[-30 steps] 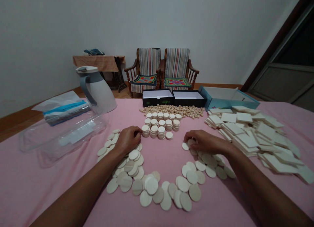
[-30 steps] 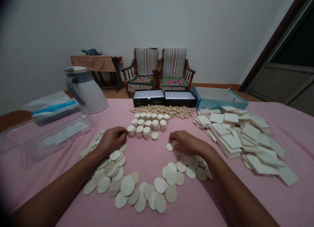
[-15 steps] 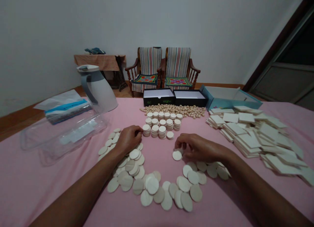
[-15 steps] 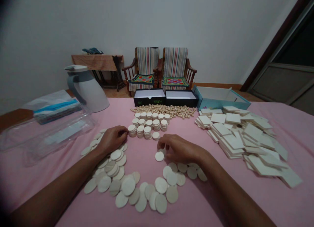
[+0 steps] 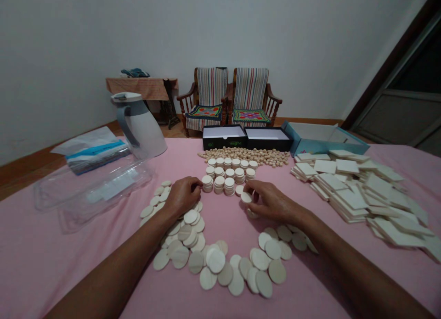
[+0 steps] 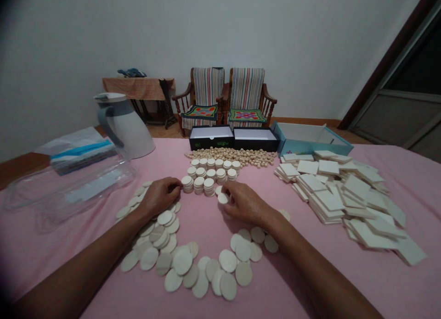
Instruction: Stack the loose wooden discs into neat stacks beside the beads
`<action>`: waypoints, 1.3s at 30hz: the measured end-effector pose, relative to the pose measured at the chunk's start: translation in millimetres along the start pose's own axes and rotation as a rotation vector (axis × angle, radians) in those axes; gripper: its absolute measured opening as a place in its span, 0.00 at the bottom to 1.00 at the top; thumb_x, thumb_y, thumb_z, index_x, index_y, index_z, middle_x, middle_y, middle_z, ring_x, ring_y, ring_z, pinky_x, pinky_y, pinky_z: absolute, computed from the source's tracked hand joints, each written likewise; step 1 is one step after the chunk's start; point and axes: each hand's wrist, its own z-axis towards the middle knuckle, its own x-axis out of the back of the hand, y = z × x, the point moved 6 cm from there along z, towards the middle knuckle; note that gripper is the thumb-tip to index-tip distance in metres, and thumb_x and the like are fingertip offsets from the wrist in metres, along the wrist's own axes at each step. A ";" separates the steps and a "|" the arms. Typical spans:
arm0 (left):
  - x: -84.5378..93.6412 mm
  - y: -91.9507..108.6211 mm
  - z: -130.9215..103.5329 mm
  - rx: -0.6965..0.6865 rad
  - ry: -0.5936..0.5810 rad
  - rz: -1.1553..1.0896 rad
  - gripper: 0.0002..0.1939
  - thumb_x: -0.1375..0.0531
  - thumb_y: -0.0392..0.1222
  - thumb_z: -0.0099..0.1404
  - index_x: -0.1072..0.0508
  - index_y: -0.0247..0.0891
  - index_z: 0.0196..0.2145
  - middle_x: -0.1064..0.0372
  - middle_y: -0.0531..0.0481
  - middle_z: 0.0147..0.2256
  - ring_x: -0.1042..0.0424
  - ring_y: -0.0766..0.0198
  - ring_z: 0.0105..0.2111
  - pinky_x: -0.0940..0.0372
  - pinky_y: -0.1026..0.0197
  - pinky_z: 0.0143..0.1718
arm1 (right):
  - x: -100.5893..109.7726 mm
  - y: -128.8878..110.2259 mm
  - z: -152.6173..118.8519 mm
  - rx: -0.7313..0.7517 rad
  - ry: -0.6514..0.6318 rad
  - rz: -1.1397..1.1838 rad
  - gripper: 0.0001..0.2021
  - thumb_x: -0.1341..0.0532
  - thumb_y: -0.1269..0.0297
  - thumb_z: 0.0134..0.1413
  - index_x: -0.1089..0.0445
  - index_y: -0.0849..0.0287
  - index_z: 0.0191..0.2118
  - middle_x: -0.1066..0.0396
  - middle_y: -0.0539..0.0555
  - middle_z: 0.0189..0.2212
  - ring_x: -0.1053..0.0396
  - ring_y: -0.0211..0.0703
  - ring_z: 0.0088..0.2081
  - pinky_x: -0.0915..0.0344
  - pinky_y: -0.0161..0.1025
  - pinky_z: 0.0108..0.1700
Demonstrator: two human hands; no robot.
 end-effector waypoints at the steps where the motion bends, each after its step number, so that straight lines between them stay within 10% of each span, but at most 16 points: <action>1: 0.1 0.2 0.0 -0.003 0.001 -0.002 0.13 0.47 0.37 0.56 0.23 0.39 0.35 0.24 0.49 0.34 0.27 0.60 0.34 0.37 0.63 0.35 | -0.2 1.4 3.1 -0.017 0.058 -0.020 0.05 0.42 0.69 0.50 0.36 0.59 0.36 0.33 0.52 0.30 0.38 0.39 0.30 0.43 0.35 0.31; 22: 3.1 4.3 -1.3 0.018 -0.002 -0.011 0.13 0.46 0.36 0.56 0.23 0.38 0.35 0.24 0.48 0.33 0.27 0.60 0.33 0.37 0.63 0.35 | -8.0 18.1 15.0 -0.238 0.226 -0.177 0.09 0.40 0.60 0.50 0.36 0.58 0.35 0.30 0.54 0.32 0.35 0.43 0.32 0.48 0.36 0.30; 30: 2.5 3.9 -1.3 0.006 0.000 -0.009 0.13 0.46 0.36 0.56 0.23 0.38 0.35 0.24 0.48 0.34 0.27 0.60 0.34 0.37 0.63 0.35 | -5.7 12.1 -10.6 -0.154 -0.194 -0.108 0.18 0.36 0.72 0.37 0.34 0.57 0.39 0.33 0.54 0.37 0.36 0.42 0.35 0.42 0.35 0.34; 39: 1.9 2.7 -1.0 0.009 0.004 -0.017 0.13 0.46 0.37 0.57 0.23 0.38 0.35 0.24 0.48 0.34 0.27 0.60 0.34 0.37 0.63 0.34 | -13.8 14.7 -12.7 -0.044 -0.246 -0.072 0.17 0.42 0.76 0.38 0.33 0.58 0.39 0.35 0.54 0.36 0.37 0.41 0.34 0.42 0.35 0.34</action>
